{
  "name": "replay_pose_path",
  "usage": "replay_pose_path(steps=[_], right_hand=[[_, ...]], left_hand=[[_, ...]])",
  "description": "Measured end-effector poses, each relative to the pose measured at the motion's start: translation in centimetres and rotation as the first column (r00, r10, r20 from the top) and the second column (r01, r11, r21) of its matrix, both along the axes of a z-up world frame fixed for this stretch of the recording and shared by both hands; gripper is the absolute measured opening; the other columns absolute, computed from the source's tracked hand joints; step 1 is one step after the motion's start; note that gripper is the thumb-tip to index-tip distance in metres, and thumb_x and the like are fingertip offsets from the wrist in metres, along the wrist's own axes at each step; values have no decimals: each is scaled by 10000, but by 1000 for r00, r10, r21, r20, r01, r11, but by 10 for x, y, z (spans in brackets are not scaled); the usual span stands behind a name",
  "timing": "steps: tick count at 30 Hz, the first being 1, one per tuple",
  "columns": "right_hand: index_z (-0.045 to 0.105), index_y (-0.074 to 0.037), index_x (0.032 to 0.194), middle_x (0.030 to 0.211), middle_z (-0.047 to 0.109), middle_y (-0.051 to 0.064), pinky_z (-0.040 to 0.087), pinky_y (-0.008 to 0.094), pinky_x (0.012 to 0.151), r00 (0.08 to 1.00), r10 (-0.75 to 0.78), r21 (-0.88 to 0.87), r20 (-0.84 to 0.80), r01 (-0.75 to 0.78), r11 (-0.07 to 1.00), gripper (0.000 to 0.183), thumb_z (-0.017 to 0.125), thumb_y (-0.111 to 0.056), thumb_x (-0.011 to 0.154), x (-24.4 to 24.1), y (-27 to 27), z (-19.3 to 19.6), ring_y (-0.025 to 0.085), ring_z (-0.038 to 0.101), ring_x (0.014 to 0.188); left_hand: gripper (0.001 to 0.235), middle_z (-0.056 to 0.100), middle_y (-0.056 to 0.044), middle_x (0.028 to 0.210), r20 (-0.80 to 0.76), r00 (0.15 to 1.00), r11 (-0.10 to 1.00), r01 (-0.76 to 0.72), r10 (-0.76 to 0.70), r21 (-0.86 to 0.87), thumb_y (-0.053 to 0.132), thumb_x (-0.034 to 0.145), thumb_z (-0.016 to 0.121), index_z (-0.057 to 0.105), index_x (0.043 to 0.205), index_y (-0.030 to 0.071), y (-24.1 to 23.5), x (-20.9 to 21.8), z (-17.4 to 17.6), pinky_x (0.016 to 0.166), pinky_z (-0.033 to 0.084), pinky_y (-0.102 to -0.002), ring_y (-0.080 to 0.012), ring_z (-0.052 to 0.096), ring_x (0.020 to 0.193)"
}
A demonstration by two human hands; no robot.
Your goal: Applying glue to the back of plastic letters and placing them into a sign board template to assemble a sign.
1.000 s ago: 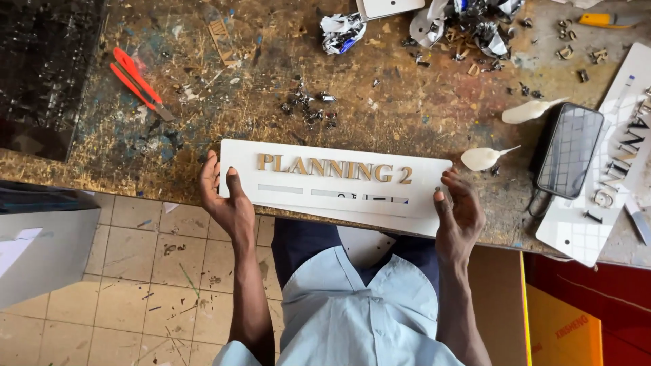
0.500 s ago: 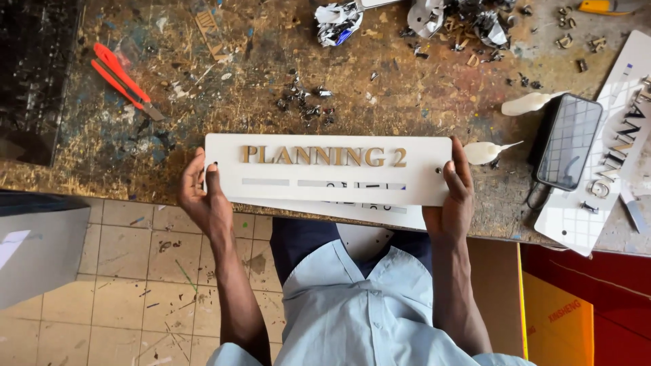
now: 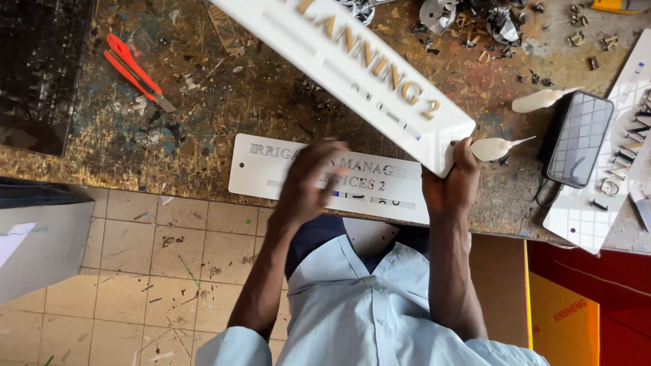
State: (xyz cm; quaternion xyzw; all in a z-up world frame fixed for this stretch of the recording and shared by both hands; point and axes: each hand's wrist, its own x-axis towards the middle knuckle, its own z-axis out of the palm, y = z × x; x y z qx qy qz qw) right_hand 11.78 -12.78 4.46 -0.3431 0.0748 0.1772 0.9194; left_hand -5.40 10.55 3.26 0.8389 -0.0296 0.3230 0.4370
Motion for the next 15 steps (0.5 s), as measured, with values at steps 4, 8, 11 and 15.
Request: replay_pose_path(steps=[4,8,11,15], right_hand=[[550,-45,1641,1554,726,259,444,768,1378,996,13,52,88,-18,998,550,481,-363,1198,21,5,-23,457,737,1446],[570,-34,1601,1508,741,239,459,755,1354,995,0,26,97,-3,1000,530,484,-366,1197,22,13,-11,441,754,1399],[599,-26,1584,1483,750,197,582,634,1200,997,-69,16,-21,70,997,514,559,-304,1154,15,22,16,402,757,1347],[595,-40,1570,1469,746,220,503,729,1343,998,-16,44,68,13,999,503,514,-357,1188,18,10,-10,440,758,1372]], left_hand=[[570,653,-235,1586,-333,927,907,283,-175,311,493,1198,567,660,1577,78,-11,33,6,1337,387,-608,-470,465,1614],[507,709,-244,1508,-435,888,923,282,-148,262,481,1175,594,742,1485,108,33,62,20,1320,378,-626,-478,540,1527],[407,697,-231,1527,-308,950,917,84,44,390,320,1168,687,725,1462,40,89,82,-6,1311,397,-607,-453,587,1499],[598,702,-220,1464,-190,956,922,-144,223,358,513,1248,417,740,1430,44,95,69,15,1234,431,-594,-424,598,1458]])
